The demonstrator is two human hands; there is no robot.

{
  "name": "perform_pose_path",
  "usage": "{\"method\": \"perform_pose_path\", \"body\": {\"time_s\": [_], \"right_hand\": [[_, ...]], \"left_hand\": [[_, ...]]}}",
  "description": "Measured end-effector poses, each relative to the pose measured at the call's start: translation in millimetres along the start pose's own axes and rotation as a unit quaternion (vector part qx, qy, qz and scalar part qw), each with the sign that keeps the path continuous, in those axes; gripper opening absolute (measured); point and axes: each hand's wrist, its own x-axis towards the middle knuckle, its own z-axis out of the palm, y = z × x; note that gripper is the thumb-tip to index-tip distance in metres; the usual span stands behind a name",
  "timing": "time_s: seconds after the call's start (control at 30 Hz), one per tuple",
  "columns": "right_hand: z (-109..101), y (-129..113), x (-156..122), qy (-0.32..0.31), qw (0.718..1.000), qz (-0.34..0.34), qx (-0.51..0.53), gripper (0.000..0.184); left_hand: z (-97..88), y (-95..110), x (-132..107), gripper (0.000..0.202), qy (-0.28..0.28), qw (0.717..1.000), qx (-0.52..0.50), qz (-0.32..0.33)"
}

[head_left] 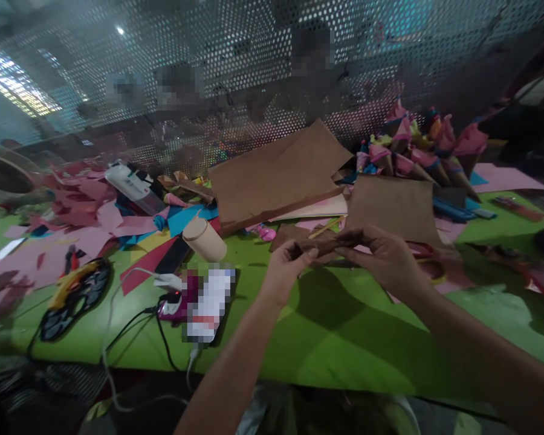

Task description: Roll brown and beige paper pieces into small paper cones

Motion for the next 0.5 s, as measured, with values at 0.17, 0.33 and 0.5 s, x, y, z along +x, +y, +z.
{"method": "perform_pose_path", "body": {"time_s": [0.17,0.33,0.5], "right_hand": [[0.3,2.5,-1.0,0.001,1.0,0.021,0.02,0.027],[-1.1,3.0,-0.3,0.002,0.995,0.069,0.068,0.027],[-1.2,-1.3,0.6,0.01,0.987,0.105,0.117,0.032]], "left_hand": [[-2.0,-1.8,1.2,0.035,0.011,1.0,0.022,-0.013],[-3.7,-4.2,3.1,0.041,0.019,0.999,0.016,-0.037],[-3.0,-5.2,2.8,0.039,0.03,0.999,-0.005,-0.017]]}}
